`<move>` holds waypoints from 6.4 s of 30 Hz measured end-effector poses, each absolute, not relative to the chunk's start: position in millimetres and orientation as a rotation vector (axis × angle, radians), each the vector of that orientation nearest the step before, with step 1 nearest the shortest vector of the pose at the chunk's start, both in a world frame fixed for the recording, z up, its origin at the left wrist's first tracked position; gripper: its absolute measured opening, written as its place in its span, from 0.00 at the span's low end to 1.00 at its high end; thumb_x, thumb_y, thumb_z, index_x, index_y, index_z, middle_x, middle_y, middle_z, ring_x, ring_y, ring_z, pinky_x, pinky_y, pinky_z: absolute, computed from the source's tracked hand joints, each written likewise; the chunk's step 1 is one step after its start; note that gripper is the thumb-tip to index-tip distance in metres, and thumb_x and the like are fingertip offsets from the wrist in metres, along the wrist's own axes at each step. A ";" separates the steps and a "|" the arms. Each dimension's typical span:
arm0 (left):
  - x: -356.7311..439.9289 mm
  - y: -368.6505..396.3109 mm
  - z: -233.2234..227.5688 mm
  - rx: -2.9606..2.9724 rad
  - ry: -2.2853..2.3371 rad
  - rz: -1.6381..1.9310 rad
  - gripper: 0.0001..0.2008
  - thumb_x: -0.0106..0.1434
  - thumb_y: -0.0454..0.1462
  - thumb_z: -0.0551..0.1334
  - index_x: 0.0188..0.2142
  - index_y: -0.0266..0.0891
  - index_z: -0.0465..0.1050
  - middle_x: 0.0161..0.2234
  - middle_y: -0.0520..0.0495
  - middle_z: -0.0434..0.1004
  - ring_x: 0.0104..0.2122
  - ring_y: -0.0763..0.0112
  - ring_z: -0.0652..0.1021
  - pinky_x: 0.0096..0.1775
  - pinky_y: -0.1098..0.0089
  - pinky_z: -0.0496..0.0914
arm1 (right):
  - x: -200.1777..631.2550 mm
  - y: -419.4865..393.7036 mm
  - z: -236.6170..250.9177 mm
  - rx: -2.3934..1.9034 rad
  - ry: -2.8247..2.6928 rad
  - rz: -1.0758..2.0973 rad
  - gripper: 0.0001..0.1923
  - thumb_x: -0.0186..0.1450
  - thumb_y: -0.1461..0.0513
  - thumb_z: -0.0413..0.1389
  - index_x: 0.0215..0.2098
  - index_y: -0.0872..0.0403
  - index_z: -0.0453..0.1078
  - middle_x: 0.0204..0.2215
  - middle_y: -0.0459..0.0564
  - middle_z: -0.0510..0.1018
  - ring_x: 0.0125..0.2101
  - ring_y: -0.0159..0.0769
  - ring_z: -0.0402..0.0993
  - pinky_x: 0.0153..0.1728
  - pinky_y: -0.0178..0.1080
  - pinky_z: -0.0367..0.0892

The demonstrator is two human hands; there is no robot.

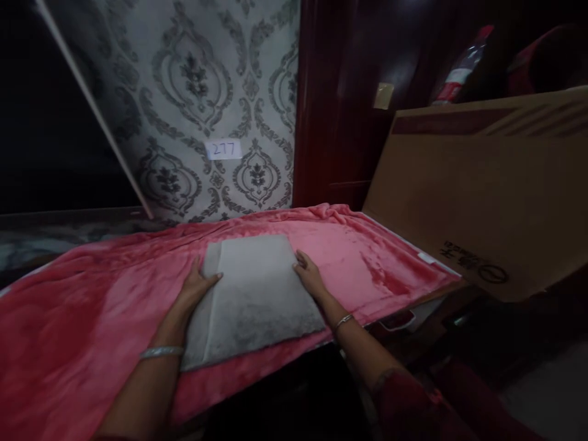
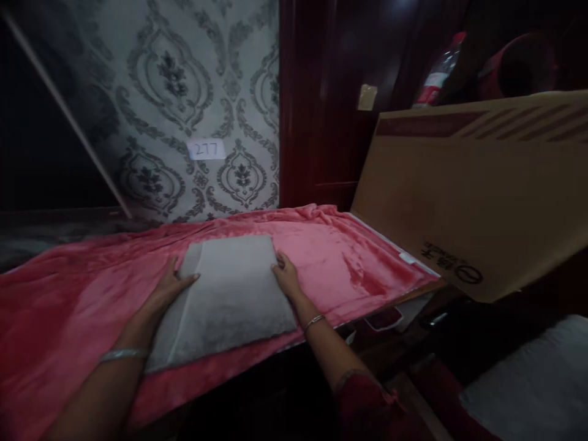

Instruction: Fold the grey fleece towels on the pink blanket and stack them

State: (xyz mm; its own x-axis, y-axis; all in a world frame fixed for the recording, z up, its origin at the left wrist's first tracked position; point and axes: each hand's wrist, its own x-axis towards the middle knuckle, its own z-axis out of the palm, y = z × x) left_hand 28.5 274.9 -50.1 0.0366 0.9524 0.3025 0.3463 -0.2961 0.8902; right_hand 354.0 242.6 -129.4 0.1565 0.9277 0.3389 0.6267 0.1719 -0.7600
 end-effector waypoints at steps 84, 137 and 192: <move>-41.8 152.3 -61.3 1.374 1.515 1.149 0.36 0.52 0.41 0.73 0.59 0.33 0.69 0.47 0.39 0.79 0.47 0.50 0.78 0.51 0.56 0.73 | 352.9 119.6 -95.3 -1.463 -1.466 0.978 0.38 0.62 0.48 0.60 0.67 0.52 0.62 0.44 0.56 0.81 0.43 0.52 0.78 0.48 0.58 0.72; 3.1 94.3 -116.8 3.044 1.389 1.050 0.32 0.64 0.34 0.57 0.68 0.35 0.58 0.61 0.36 0.71 0.63 0.56 0.69 0.60 0.57 0.66 | 189.6 386.7 -37.9 -1.130 -2.758 0.298 0.32 0.75 0.49 0.45 0.74 0.46 0.46 0.73 0.52 0.43 0.71 0.52 0.37 0.67 0.61 0.34; 133.1 106.8 -104.3 2.948 1.077 0.380 0.38 0.65 0.52 0.62 0.70 0.63 0.48 0.73 0.53 0.43 0.70 0.39 0.47 0.63 0.28 0.43 | 331.1 376.3 -92.0 -1.619 -2.516 0.249 0.31 0.75 0.48 0.37 0.74 0.43 0.45 0.72 0.47 0.45 0.71 0.48 0.39 0.67 0.59 0.44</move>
